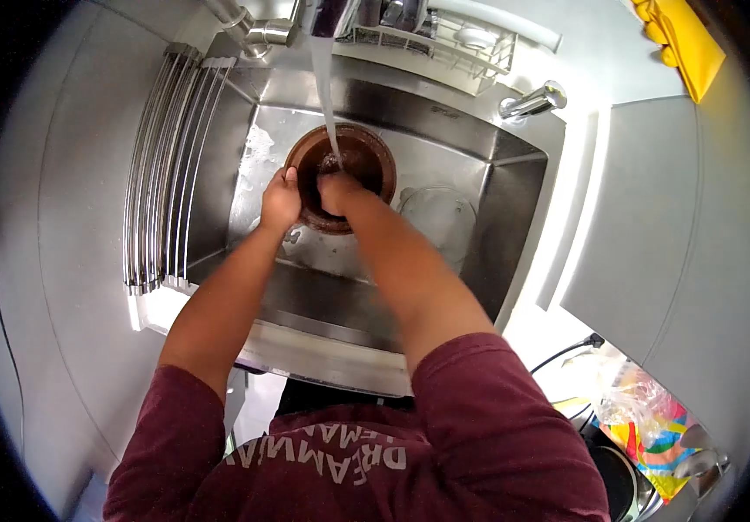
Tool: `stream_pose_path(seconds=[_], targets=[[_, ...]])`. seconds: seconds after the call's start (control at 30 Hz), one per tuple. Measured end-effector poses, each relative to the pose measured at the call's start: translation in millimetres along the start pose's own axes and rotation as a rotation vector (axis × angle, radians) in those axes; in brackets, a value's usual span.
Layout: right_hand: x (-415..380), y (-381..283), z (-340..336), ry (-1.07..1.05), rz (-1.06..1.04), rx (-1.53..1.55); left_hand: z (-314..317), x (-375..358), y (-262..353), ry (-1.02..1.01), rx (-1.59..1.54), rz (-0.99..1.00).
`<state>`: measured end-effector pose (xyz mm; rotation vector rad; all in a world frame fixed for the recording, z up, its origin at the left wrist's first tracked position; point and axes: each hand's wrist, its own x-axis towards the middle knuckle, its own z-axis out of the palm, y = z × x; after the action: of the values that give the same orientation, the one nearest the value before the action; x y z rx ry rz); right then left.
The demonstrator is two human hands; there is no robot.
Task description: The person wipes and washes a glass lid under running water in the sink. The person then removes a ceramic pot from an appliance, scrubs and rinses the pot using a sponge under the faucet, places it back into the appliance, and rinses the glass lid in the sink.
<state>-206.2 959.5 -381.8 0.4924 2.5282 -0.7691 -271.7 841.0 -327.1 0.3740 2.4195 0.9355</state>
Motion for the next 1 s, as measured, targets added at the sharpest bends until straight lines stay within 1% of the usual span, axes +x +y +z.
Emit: stream_pose_path(seconds=[0.03, 0.07, 0.1, 0.13, 0.2, 0.23, 0.33, 0.37, 0.47, 0.5, 0.6, 0.63, 0.73, 0.77, 0.87, 0.9, 1.0], targets=[[-5, 13, -7, -0.064, 0.02, -0.101, -2, -1, 1, -0.021, 0.07, 0.049], [-11, 16, -16, -0.136, 0.033, -0.204, -5, -7, 14, -0.093, -0.019, -0.052], [-8, 17, -27, -0.078, 0.252, 0.015, -8, -14, 27, -0.17, -0.102, -0.155], [-10, 15, -31, -0.002, 0.302, 0.111, -8, -17, 37, -0.244, -0.18, -0.249], [-8, 3, -32, 0.153, 0.384, 0.313, 0, -16, 34, -0.207, -0.144, -0.2], [2, 0, -10, 0.335, 0.403, 0.315, 3, -16, 31, -0.198, -0.141, -0.203], [0, 33, 12, 0.014, -0.139, -0.091, 3, -19, 27, -0.203, -0.142, -0.205], [-10, 36, -10, -0.171, -0.134, -0.306, 4, -18, 27, -0.2, -0.146, -0.191], [-28, 19, -64, 0.009, 0.102, -0.227, 11, -17, 24, -0.184, -0.146, -0.178], [-34, 15, -59, 0.309, 0.002, -0.272, 13, -15, 22, -0.17, -0.146, -0.181], [-43, 11, -48, 0.453, -0.233, -0.275, 9, -20, 28, -0.173, -0.196, -0.169], [-42, 14, -40, 0.3, -0.219, -0.286, 7, -21, 32, -0.186, -0.192, -0.179], [-24, 28, -28, -0.043, 0.091, -0.095, 5, -23, 36, -0.2, -0.171, -0.207], [-16, 23, -21, -0.039, 0.179, -0.062, 6, -23, 36, -0.191, -0.171, -0.207], [-10, 0, 8, 0.325, 0.154, 0.116, 5, -19, 34, -0.17, -0.182, -0.208], [-9, 14, 6, 0.173, -0.036, 0.074, 6, -22, 33, -0.176, -0.189, -0.21], [-16, 44, -31, -0.195, -0.178, -0.117, 7, -21, 30, -0.181, -0.209, -0.184]])
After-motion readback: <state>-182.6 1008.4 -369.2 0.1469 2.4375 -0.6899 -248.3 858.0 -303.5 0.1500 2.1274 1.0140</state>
